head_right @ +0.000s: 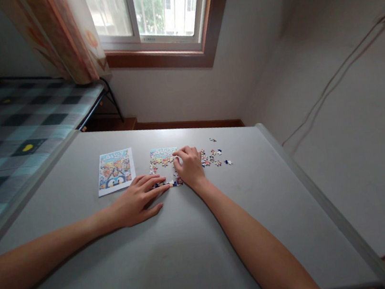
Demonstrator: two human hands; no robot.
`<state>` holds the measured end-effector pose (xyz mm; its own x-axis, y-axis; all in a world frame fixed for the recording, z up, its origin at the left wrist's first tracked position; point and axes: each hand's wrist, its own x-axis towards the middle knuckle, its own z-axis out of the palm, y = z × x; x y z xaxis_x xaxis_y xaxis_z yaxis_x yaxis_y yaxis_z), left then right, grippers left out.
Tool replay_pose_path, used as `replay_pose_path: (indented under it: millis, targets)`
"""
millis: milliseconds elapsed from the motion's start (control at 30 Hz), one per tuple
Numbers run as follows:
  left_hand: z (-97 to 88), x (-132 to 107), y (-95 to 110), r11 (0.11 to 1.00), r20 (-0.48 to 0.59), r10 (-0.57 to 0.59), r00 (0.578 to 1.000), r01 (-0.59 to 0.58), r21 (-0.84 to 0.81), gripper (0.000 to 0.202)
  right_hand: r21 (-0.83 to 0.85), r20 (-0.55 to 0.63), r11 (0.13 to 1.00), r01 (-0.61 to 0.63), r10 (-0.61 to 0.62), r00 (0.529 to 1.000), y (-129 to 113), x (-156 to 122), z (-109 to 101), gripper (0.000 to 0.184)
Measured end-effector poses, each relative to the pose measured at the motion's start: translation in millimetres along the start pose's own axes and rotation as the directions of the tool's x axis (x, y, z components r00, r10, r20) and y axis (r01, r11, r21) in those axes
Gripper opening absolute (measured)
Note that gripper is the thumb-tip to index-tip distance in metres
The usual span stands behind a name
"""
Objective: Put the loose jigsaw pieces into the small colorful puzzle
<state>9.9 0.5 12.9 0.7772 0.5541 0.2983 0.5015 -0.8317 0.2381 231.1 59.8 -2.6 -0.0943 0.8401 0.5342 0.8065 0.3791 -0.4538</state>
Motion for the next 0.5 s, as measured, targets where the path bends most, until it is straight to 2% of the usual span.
replay_pose_path:
  millis: [367,500]
  targets:
    - [0.4,-0.4,0.1,1.0,-0.012,0.0,1.0,0.0,-0.013,0.047,0.003,-0.008,1.0,0.008,-0.008,1.0,-0.8,-1.5,1.3,0.018]
    - [0.2,-0.6,0.1,1.0,0.004,-0.006,1.0,0.006,-0.003,0.047,0.045,-0.048,0.998,-0.048,0.05,0.998,-1.4,6.4,-6.5,0.019]
